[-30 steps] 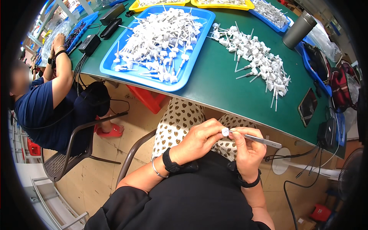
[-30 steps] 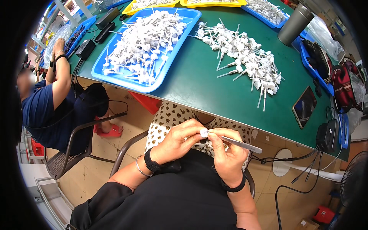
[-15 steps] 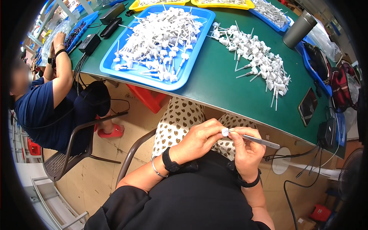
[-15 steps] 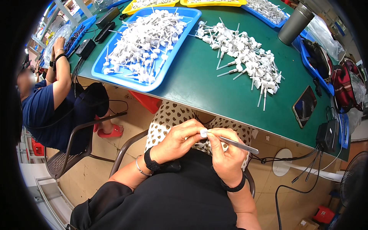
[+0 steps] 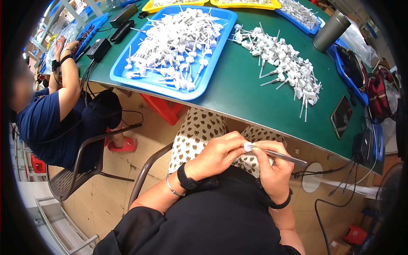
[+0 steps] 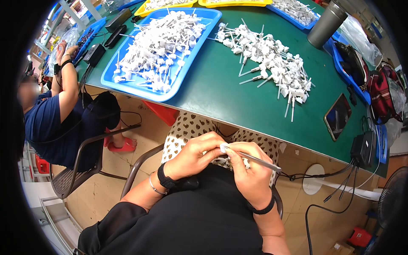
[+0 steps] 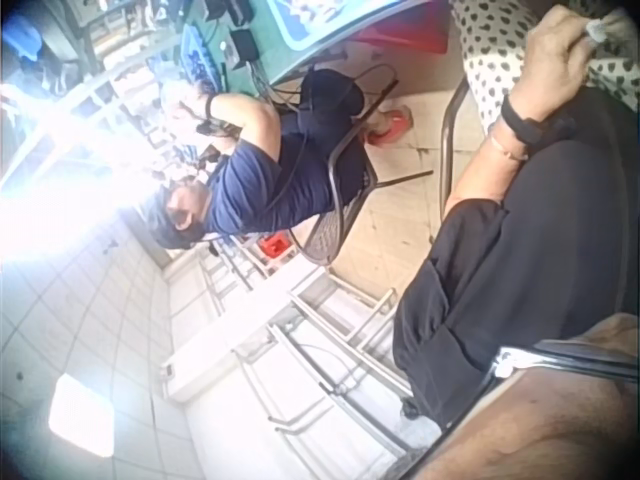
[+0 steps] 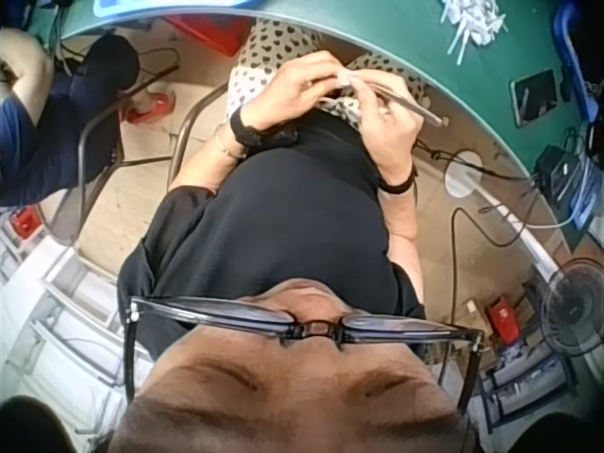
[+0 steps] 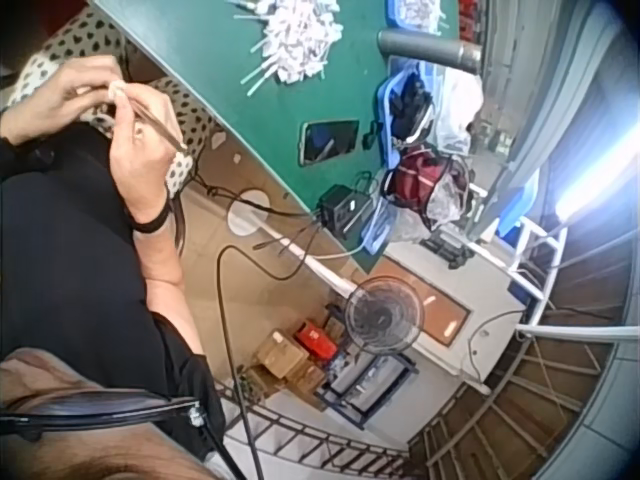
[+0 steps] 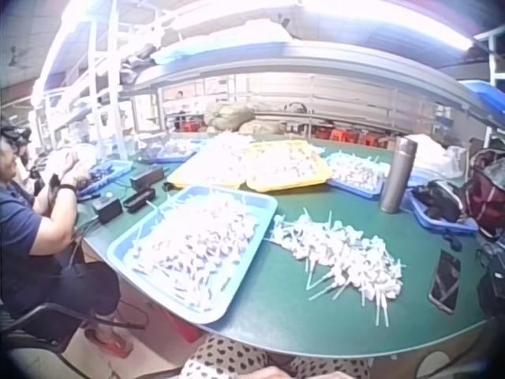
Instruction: The person sits at a green workbench and uses tweezers to pick up small white plastic components from a blue tray. They manipulate each component individually, appearing to attach or adjust a small part, and then place the finished item onto a pile on the table. The process is repetitive, with the person handling one unit at a time throughout the clip.
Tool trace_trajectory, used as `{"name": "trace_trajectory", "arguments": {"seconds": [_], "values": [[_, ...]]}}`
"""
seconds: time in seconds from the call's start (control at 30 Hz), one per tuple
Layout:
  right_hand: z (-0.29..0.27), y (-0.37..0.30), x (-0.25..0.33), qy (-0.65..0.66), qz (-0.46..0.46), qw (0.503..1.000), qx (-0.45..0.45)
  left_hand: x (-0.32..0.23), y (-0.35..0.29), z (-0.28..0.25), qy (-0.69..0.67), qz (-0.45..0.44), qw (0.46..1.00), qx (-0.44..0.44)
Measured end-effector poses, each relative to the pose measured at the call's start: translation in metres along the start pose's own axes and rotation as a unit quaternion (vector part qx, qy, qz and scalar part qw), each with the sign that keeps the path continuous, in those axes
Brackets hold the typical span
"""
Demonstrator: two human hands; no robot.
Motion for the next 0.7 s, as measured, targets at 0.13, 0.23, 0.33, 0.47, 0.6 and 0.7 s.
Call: {"name": "trace_trajectory", "arguments": {"seconds": [0.13,0.23,0.33,0.47,0.6,0.7], "values": [[-0.001,-0.013,-0.014,0.148,0.113,0.98,-0.074,-0.001,0.003,-0.002,-0.03,-0.023,0.999,-0.019],[-0.001,-0.012,-0.016,0.162,0.11,0.978,-0.078,0.001,0.001,0.0,-0.023,-0.021,0.999,-0.025],[0.001,-0.012,-0.018,0.16,0.11,0.978,-0.07,0.001,-0.001,0.002,-0.022,-0.026,0.999,-0.027],[0.001,-0.014,-0.018,0.143,0.104,0.982,-0.065,0.002,-0.001,0.002,-0.021,-0.023,0.999,-0.033],[0.002,-0.015,-0.02,0.105,0.068,0.991,-0.053,0.001,-0.001,0.002,-0.005,-0.017,0.999,-0.04],[0.001,-0.016,-0.02,0.083,0.067,0.994,-0.021,0.0,-0.001,0.001,0.001,-0.014,0.999,-0.043]]}}
Point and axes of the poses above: each hand's wrist, its own y-axis towards the middle knuckle, its own z-axis out of the palm, x = y × z, the point moved 5 cm from there along y, towards the middle knuckle, and after that the axes turned 12 degrees about -x, right-handed, at the moved point
